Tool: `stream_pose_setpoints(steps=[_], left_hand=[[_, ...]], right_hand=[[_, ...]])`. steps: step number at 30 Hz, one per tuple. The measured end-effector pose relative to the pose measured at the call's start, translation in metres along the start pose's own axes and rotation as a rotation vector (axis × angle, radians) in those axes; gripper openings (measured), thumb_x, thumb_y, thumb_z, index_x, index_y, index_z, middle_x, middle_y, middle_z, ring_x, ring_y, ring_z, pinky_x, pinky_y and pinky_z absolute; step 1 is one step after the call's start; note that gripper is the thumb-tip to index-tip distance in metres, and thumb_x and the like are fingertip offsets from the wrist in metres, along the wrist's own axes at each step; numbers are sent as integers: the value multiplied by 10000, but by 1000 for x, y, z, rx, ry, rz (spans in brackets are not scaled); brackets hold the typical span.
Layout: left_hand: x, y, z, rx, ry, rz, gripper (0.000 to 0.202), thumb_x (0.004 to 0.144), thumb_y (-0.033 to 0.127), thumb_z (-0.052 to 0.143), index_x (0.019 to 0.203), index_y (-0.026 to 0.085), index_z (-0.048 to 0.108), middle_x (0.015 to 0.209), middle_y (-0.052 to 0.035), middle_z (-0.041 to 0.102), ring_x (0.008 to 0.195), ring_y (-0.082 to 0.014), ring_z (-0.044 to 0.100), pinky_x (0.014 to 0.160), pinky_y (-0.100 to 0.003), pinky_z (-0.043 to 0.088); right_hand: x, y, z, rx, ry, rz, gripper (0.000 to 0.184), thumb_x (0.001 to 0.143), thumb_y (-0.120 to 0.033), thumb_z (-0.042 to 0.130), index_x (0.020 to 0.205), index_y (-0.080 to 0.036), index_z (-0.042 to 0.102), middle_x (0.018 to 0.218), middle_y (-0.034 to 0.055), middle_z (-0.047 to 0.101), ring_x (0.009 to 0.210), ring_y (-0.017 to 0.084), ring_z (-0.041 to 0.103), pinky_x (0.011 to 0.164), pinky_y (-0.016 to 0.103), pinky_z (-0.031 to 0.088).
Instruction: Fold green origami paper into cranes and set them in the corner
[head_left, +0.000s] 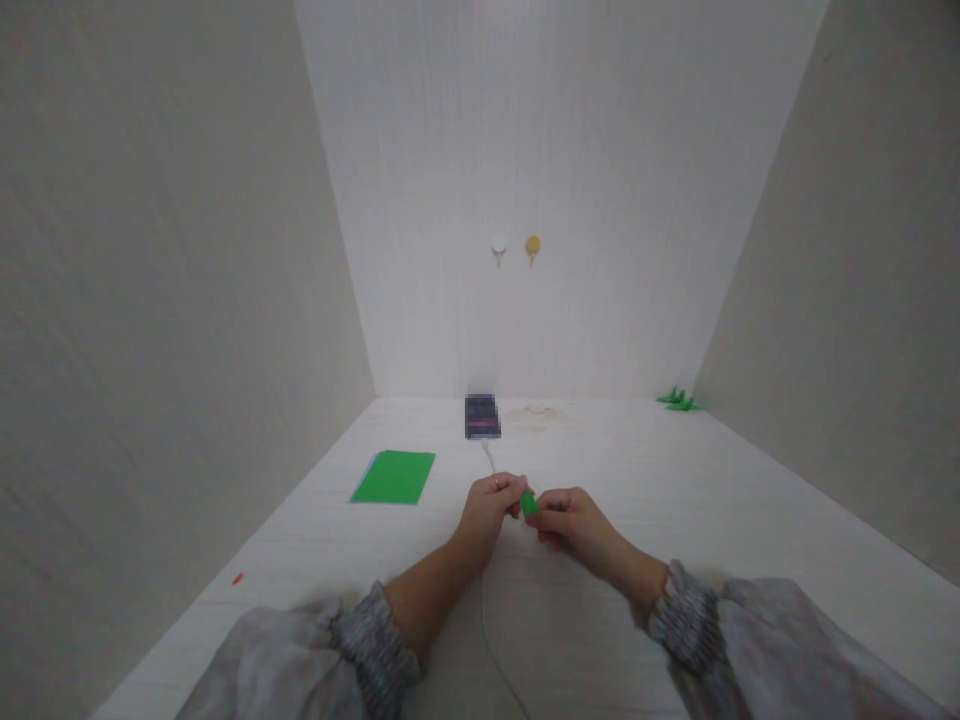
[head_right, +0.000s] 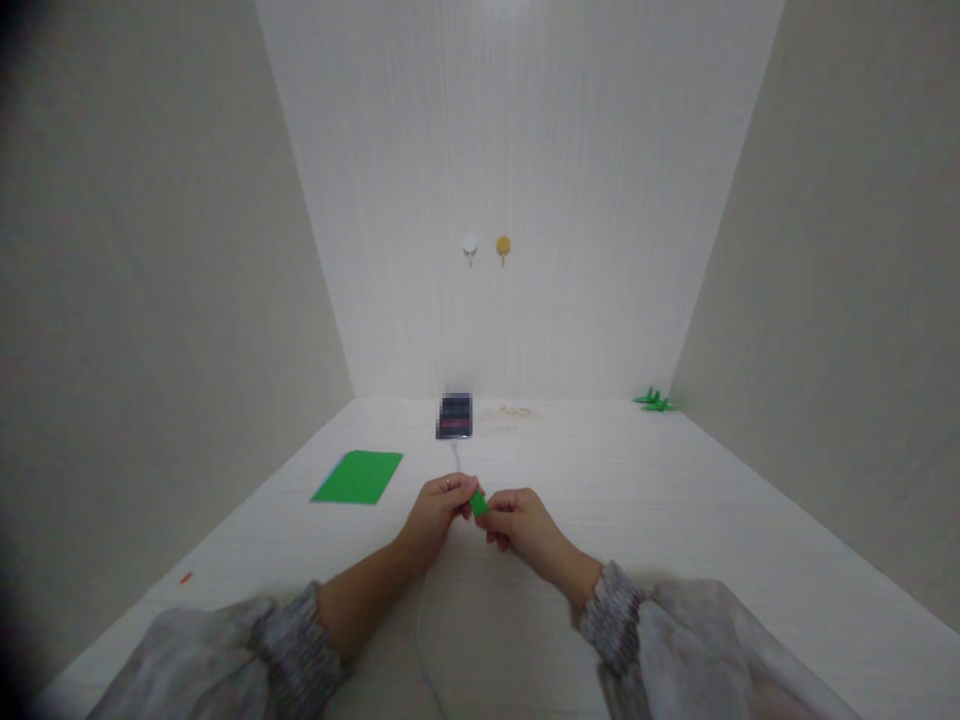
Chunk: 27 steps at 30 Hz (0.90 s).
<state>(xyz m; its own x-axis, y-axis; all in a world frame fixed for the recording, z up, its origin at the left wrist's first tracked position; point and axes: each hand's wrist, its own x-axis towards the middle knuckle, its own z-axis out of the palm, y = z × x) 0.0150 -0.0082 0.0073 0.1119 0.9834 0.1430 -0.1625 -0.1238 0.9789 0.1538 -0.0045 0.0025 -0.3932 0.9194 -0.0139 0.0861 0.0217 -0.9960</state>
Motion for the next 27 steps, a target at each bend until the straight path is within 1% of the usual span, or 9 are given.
stream_pose_setpoints(steps=[4, 9, 12, 15, 17, 22, 27], left_hand=[[0, 0, 0, -58, 6, -19, 291, 663, 403, 573, 590, 122, 597, 498, 3, 488, 479, -88, 395, 502, -222, 295], [1, 1, 0, -105, -28, -62, 314, 687, 425, 542, 625, 122, 597, 516, 5, 488, 489, -87, 404, 508, -219, 311], [1, 1, 0, -50, -54, -58, 319, 695, 438, 533, 633, 129, 582, 519, 12, 489, 489, -85, 413, 508, -218, 319], [0, 1, 1, 37, -99, -56, 281, 643, 392, 608, 554, 138, 527, 479, 29, 463, 465, -77, 399, 491, -210, 312], [0, 0, 1, 62, -120, -52, 266, 632, 362, 625, 541, 139, 514, 485, 27, 471, 473, -78, 407, 495, -210, 317], [1, -2, 0, 86, -125, -38, 240, 654, 350, 601, 577, 129, 543, 502, 18, 487, 479, -80, 411, 496, -213, 315], [1, -1, 1, 130, -110, -21, 295, 681, 384, 548, 528, 136, 502, 456, 28, 458, 448, -80, 395, 473, -218, 301]], right_hand=[[1, 0, 2, 32, 7, 9, 138, 592, -201, 582, 471, -155, 535, 390, -47, 496, 334, 60, 374, 357, 194, 251], [2, 2, 1, 61, 28, 13, 135, 590, -197, 573, 469, -157, 530, 376, -52, 486, 318, 58, 356, 345, 194, 240], [1, 1, 0, 43, 55, -11, 165, 603, -199, 568, 452, -153, 521, 366, -52, 473, 318, 55, 349, 349, 191, 229], [-1, 0, -1, 36, 65, -22, 168, 615, -209, 570, 462, -151, 529, 377, -49, 474, 331, 54, 355, 355, 187, 232], [-1, 0, 0, 43, 58, -13, 161, 614, -217, 574, 472, -151, 536, 388, -46, 482, 336, 54, 359, 355, 185, 239], [0, 2, 0, 69, 24, 10, 131, 610, -225, 576, 506, -147, 567, 395, -42, 484, 339, 58, 368, 360, 189, 250], [-1, -3, 1, 74, -17, 28, 124, 615, -231, 568, 529, -143, 587, 389, -49, 479, 333, 53, 357, 359, 187, 239]])
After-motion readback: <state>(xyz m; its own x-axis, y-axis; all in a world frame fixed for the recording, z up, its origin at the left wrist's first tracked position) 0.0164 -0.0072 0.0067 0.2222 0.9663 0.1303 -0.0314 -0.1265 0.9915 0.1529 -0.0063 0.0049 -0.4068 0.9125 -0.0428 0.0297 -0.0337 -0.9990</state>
